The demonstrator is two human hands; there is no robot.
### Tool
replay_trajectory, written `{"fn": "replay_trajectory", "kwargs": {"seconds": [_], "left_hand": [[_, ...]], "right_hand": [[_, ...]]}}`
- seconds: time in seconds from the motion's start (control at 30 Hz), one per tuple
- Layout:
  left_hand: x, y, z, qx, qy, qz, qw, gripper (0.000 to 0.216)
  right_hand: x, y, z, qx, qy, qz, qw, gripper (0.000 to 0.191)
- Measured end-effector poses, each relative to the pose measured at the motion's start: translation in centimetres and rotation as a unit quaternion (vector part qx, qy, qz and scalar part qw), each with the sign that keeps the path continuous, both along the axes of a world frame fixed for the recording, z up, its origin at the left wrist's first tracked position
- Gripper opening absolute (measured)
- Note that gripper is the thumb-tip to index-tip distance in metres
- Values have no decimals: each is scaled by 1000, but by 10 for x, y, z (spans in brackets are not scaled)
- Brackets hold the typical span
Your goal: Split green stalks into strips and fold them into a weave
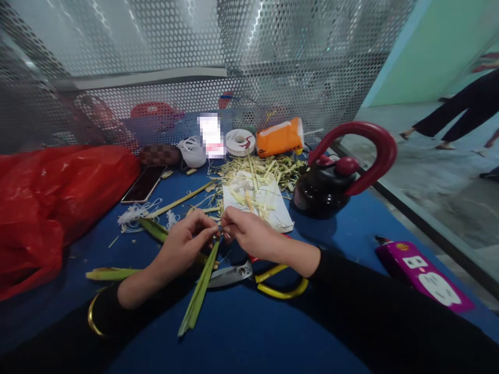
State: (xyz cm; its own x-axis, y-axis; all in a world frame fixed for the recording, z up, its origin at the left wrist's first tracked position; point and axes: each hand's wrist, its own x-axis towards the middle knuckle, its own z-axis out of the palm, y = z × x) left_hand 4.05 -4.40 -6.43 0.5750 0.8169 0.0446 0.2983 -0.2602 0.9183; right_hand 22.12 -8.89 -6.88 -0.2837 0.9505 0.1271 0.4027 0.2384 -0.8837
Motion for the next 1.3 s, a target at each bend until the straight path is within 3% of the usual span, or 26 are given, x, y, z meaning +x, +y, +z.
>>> {"fn": "replay_trajectory", "kwargs": {"seconds": [0.1, 0.2, 0.37, 0.43, 0.57, 0.73, 0.8, 0.9, 0.93, 1.07, 1.17, 1.3], "left_hand": [[-2, 2, 1, 83, 86, -11, 993, 9], [-2, 5, 0, 102, 114, -15, 988, 10], [-2, 9, -1, 21, 9, 43, 999, 15], [-1, 8, 2, 28, -25, 73, 997, 16], [0, 3, 12, 45, -59, 97, 993, 15], [3, -12, 27, 37, -109, 94, 989, 16], [4, -21, 30, 5, -118, 113, 987, 18], [2, -36, 29, -152, -151, 126, 969, 18], [0, -41, 27, -219, -160, 116, 955, 18], [-8, -57, 20, -315, -166, 46, 933, 23], [-11, -61, 16, -332, -181, -14, 926, 31], [-11, -60, 12, -279, -197, 30, 940, 25]], "right_hand": [[0, -2, 0, 19, -57, 12, 998, 17], [-1, 0, -4, 23, -60, 13, 998, 20], [-8, 5, -9, -51, 128, 1, 990, 12], [-11, 5, -7, -81, 185, 6, 979, 12], [-18, -1, 4, -101, 226, 1, 969, 8], [-28, -18, 19, -107, 234, -61, 964, 17], [-30, -26, 22, -81, 239, -89, 964, 19], [-32, -36, 23, -37, 250, -121, 960, 21], [-32, -39, 23, -24, 254, -130, 958, 21], [-33, -45, 21, 20, 268, -156, 950, 23], [-33, -46, 18, 38, 263, -156, 951, 24], [-31, -48, 15, 37, 248, -139, 958, 23]]}}
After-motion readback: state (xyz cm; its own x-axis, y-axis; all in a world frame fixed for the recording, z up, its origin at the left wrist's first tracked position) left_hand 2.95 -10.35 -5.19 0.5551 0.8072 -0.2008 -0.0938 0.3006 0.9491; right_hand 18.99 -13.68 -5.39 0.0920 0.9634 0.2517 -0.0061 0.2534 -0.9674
